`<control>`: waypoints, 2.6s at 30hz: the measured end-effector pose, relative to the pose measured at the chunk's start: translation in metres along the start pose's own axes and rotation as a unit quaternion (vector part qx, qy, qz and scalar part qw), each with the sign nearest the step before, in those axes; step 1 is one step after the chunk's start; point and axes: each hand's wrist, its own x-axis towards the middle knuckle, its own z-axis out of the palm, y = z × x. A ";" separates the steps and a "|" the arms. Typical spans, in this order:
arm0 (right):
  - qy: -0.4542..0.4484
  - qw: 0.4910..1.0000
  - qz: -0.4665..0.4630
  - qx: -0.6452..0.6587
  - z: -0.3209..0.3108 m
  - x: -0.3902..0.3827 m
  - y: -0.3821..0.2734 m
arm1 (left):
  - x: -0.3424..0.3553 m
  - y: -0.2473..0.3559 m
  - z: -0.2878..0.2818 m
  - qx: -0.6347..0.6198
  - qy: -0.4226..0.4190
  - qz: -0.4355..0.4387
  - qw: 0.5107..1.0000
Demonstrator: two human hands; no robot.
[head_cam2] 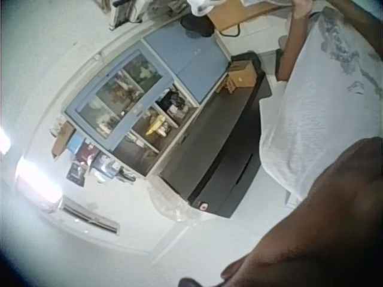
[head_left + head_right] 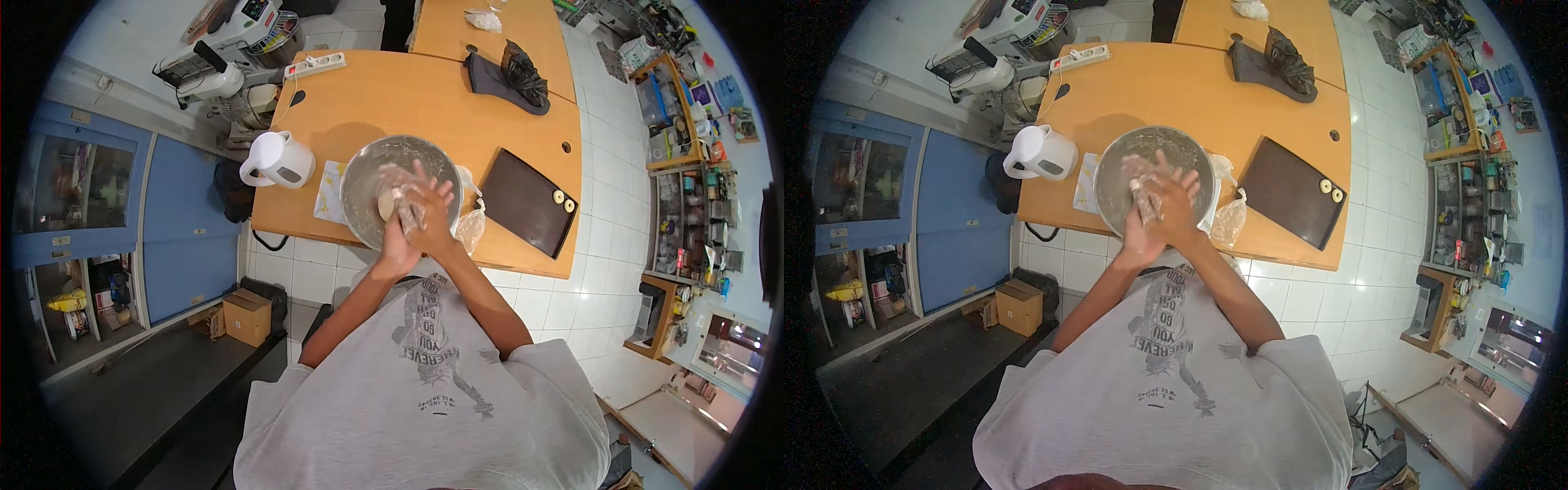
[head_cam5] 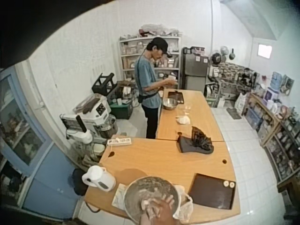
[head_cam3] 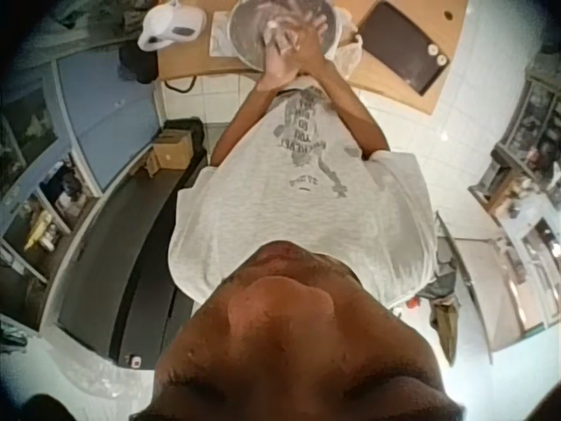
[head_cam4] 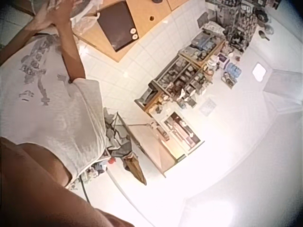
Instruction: The person rubs flour onto their hands, shapes dough into a ball by hand, and presses a hole through the center of the dough ball with their fingers.
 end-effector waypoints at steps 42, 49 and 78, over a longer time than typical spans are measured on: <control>0.007 0.997 -0.049 0.057 0.017 -0.005 0.006 | 0.012 0.010 -0.008 -0.028 -0.111 -0.017 0.993; 0.050 0.996 -0.008 0.071 0.009 0.002 -0.011 | 0.028 0.049 -0.001 -0.013 -0.020 0.073 0.997; 0.007 0.997 -0.048 0.063 0.015 -0.006 -0.001 | 0.022 0.028 0.000 -0.075 -0.088 0.010 0.993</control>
